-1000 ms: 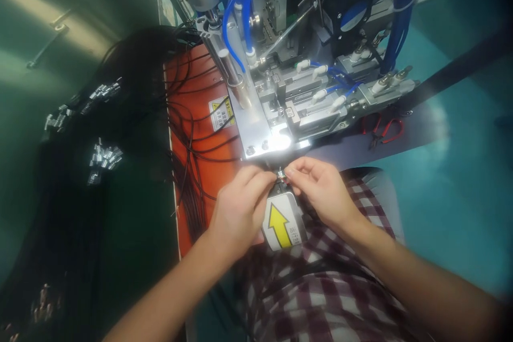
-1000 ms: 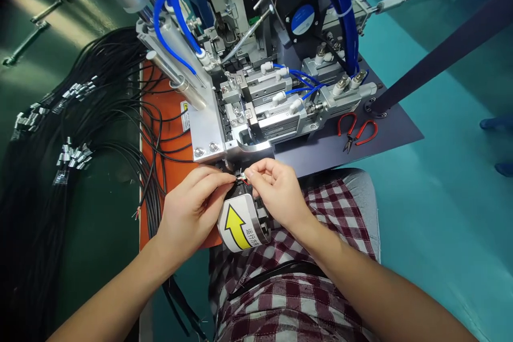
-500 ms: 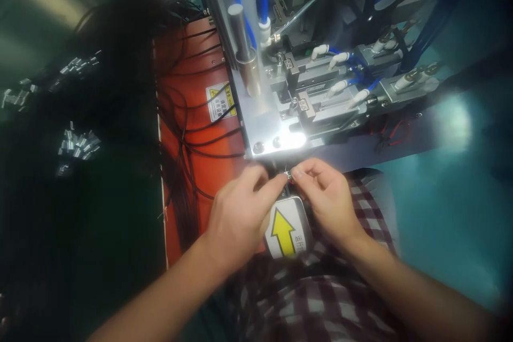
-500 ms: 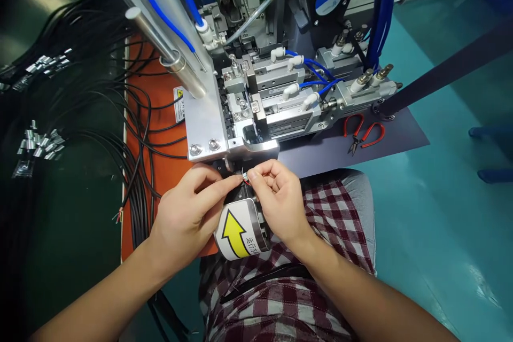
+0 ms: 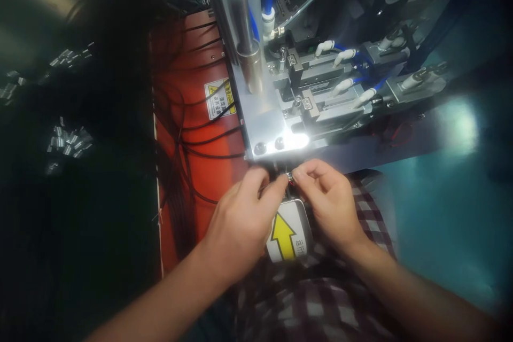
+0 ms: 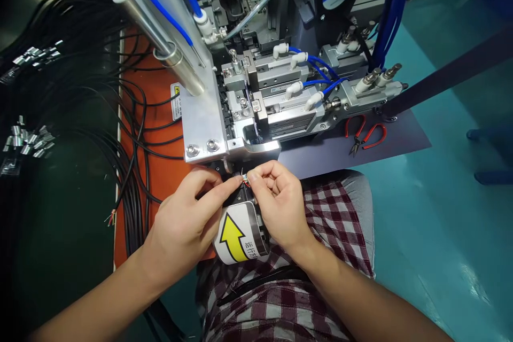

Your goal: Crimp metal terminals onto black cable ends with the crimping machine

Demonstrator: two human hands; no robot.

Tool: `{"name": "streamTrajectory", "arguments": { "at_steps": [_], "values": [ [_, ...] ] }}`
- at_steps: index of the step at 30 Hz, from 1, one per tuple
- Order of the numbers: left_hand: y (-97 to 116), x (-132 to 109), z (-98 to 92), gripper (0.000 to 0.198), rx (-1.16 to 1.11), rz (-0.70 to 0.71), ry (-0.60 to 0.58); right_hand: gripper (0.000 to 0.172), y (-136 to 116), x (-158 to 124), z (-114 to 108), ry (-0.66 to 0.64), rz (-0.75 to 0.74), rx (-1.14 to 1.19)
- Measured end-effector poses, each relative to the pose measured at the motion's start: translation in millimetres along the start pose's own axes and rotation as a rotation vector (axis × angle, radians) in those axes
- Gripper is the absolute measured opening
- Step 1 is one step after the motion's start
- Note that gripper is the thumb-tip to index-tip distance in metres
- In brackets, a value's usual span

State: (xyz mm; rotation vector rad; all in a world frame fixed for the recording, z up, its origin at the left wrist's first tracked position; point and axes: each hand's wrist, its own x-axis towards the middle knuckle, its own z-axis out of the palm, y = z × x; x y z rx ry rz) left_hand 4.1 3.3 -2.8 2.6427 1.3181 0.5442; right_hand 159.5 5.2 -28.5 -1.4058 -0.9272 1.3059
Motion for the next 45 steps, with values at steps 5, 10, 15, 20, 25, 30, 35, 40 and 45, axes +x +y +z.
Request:
{"name": "streamTrajectory", "arguments": {
  "at_steps": [5, 10, 15, 20, 25, 30, 35, 40, 45],
  "values": [
    [2.7, 1.3, -1.6, 0.033, 0.034, -0.003, -0.008, 0.017, -3.4, -0.1, 0.4, -0.009, 0.071, 0.019],
    [2.3, 0.9, -2.2, 0.031, -0.015, 0.001, 0.005, 0.020, -4.2, -0.9, 0.4, -0.029, 0.158, 0.082],
    [3.5, 1.9, -2.0, 0.029, -0.007, 0.001, 0.015, 0.022, -4.9, -1.3, 1.3, -0.035, 0.166, 0.089],
    [6.3, 2.4, -2.3, 0.031, 0.061, -0.009, 0.000, 0.020, -4.5, -0.4, 3.6, 0.004, 0.115, 0.028],
    [8.7, 3.1, -3.3, 0.032, 0.105, -0.020, -0.022, 0.020, -6.9, 0.3, 4.7, 0.024, 0.105, -0.012],
    [8.9, 4.1, -3.3, 0.034, 0.096, -0.031, -0.018, 0.023, -11.2, 0.6, 5.4, -0.002, 0.197, 0.029],
    [7.4, 4.1, -3.1, 0.035, 0.050, -0.039, -0.011, 0.030, -9.2, 0.5, 2.5, -0.089, 0.319, 0.185],
    [6.8, 4.5, -3.5, 0.033, 0.036, -0.045, -0.003, 0.032, -1.9, 1.1, -6.8, -0.188, 0.354, 0.275],
    [6.7, 5.0, -4.0, 0.032, 0.011, -0.054, -0.010, 0.031, -0.2, 0.9, -12.2, -0.201, 0.263, 0.180]
  ]
}}
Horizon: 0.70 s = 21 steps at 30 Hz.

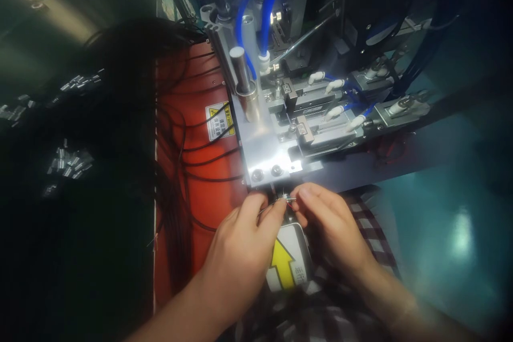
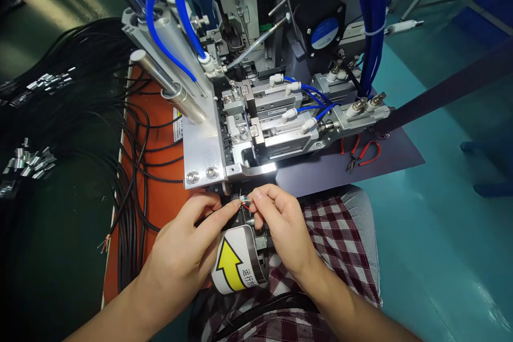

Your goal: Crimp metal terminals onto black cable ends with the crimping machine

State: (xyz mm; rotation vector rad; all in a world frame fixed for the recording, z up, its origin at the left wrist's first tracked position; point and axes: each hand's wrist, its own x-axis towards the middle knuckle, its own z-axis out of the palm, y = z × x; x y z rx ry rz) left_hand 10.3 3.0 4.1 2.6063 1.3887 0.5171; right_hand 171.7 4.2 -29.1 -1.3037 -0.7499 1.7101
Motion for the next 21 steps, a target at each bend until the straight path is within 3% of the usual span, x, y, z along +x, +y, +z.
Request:
{"name": "streamTrajectory", "arguments": {
  "at_steps": [13, 21],
  "values": [
    [-0.6, -2.7, 2.6, 0.035, 0.024, 0.017, 0.032, 0.021, -7.9, 0.7, 4.4, 0.143, -0.110, -0.256],
    [-1.5, -1.3, 1.8, 0.035, 0.019, 0.021, 0.019, 0.018, -6.2, -1.2, 6.1, 0.151, -0.187, -0.323]
  ]
}}
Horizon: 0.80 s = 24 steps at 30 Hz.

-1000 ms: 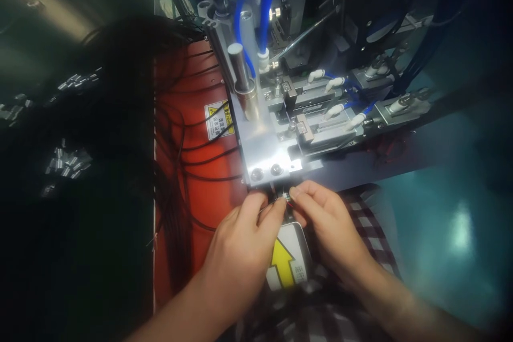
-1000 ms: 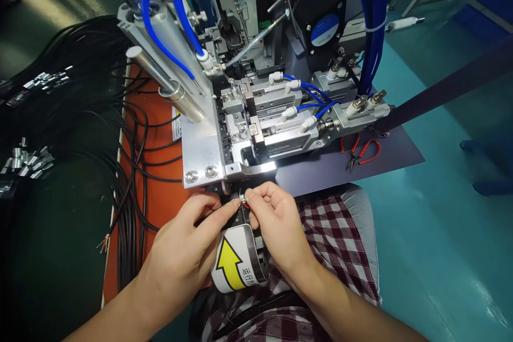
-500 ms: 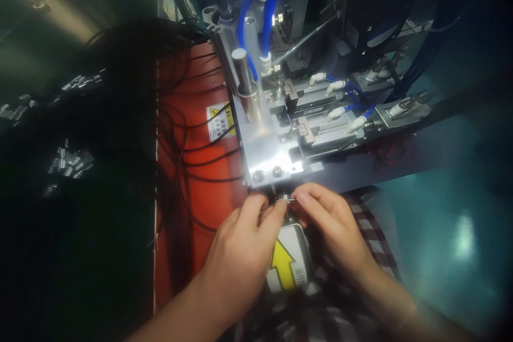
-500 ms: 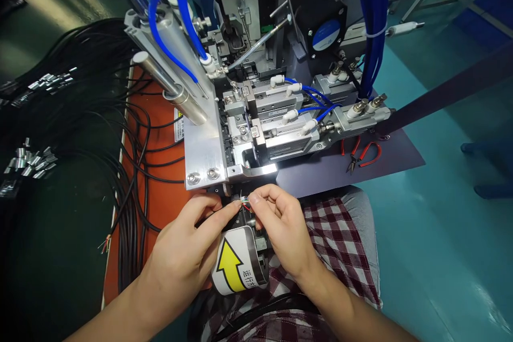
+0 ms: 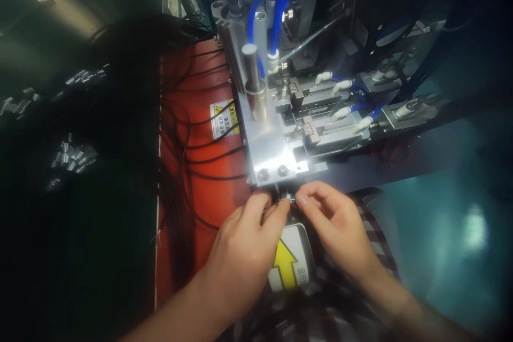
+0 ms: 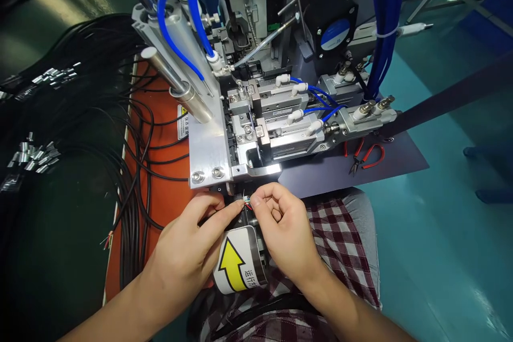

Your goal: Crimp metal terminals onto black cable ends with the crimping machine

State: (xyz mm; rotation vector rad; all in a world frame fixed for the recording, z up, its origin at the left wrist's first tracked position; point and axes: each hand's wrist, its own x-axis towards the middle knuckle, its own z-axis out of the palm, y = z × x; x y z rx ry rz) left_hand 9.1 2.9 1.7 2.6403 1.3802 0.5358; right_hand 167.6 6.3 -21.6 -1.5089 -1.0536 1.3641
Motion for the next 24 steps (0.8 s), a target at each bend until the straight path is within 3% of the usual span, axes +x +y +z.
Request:
{"name": "streamTrajectory", "arguments": {
  "at_steps": [8, 17, 24],
  "values": [
    [-1.5, -1.5, 1.3, 0.035, 0.006, -0.007, 0.000, 0.016, -0.7, -0.1, 0.9, -0.014, -0.102, -0.070],
    [-0.7, -3.0, 1.6, 0.034, 0.011, -0.003, -0.011, 0.017, -0.8, 1.1, -1.1, -0.037, 0.003, -0.001],
    [-0.2, -0.5, -0.9, 0.036, 0.030, 0.009, -0.006, 0.017, -1.5, 2.3, 0.6, -0.021, 0.002, -0.011]
  ]
}}
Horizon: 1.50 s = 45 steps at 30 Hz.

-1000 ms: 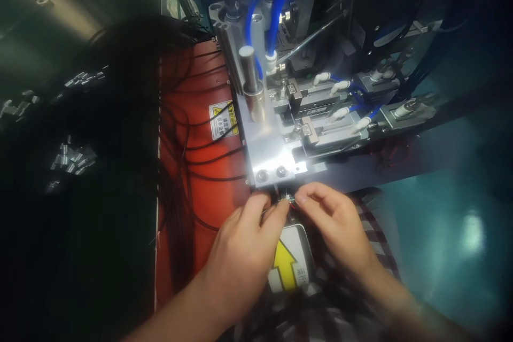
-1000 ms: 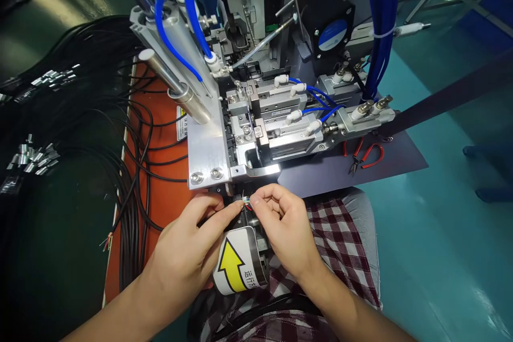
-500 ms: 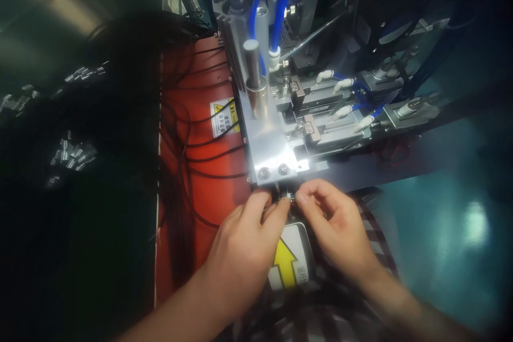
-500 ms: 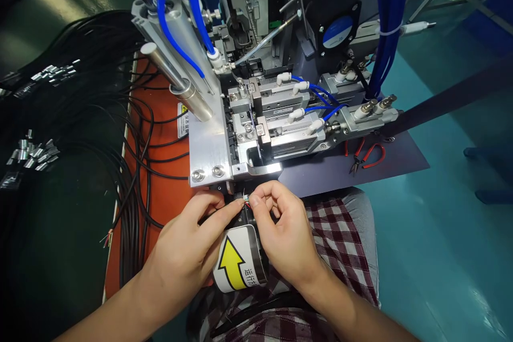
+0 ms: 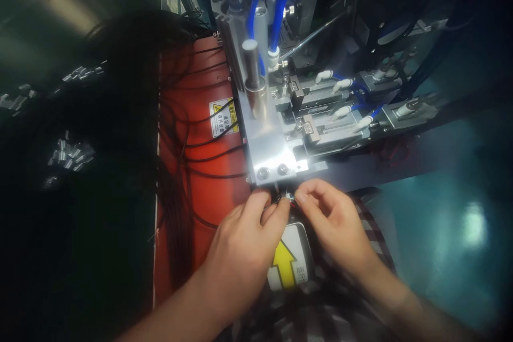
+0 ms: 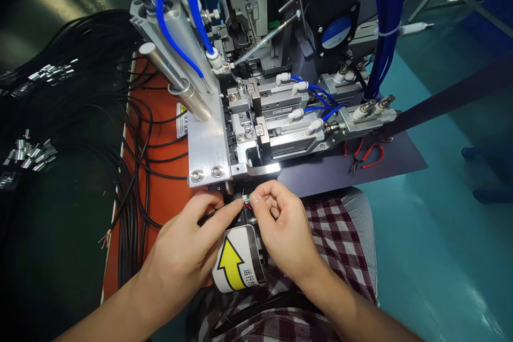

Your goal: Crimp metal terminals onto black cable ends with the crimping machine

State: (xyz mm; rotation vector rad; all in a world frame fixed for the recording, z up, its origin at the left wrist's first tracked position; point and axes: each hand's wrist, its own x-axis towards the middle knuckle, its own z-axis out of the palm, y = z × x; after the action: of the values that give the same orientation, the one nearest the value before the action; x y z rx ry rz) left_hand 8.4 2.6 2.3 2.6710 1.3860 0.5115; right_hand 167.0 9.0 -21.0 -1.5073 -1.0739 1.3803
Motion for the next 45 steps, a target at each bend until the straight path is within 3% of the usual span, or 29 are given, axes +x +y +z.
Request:
{"name": "streamTrajectory", "arguments": {
  "at_steps": [8, 16, 26, 39, 45],
  "values": [
    [-0.3, 2.0, -0.4, 0.038, -0.010, -0.020, -0.026, 0.020, -3.1, 2.5, -3.5, -0.068, 0.086, 0.076],
    [-1.2, 0.6, -0.2, 0.036, -0.018, -0.025, -0.018, 0.014, 3.2, 2.3, -0.9, 0.008, -0.097, -0.001],
    [-1.0, -0.2, 1.1, 0.037, -0.056, -0.034, -0.036, 0.015, 5.6, 3.3, 2.3, 0.052, -0.119, -0.009],
    [-0.5, -0.5, 0.3, 0.037, -0.041, -0.041, -0.035, 0.016, 2.7, -1.3, 4.7, 0.063, -0.023, -0.018],
    [-0.5, -1.1, 0.5, 0.037, -0.031, -0.027, -0.028, 0.016, 7.3, -1.5, 3.5, 0.026, -0.099, -0.115]
  ]
}}
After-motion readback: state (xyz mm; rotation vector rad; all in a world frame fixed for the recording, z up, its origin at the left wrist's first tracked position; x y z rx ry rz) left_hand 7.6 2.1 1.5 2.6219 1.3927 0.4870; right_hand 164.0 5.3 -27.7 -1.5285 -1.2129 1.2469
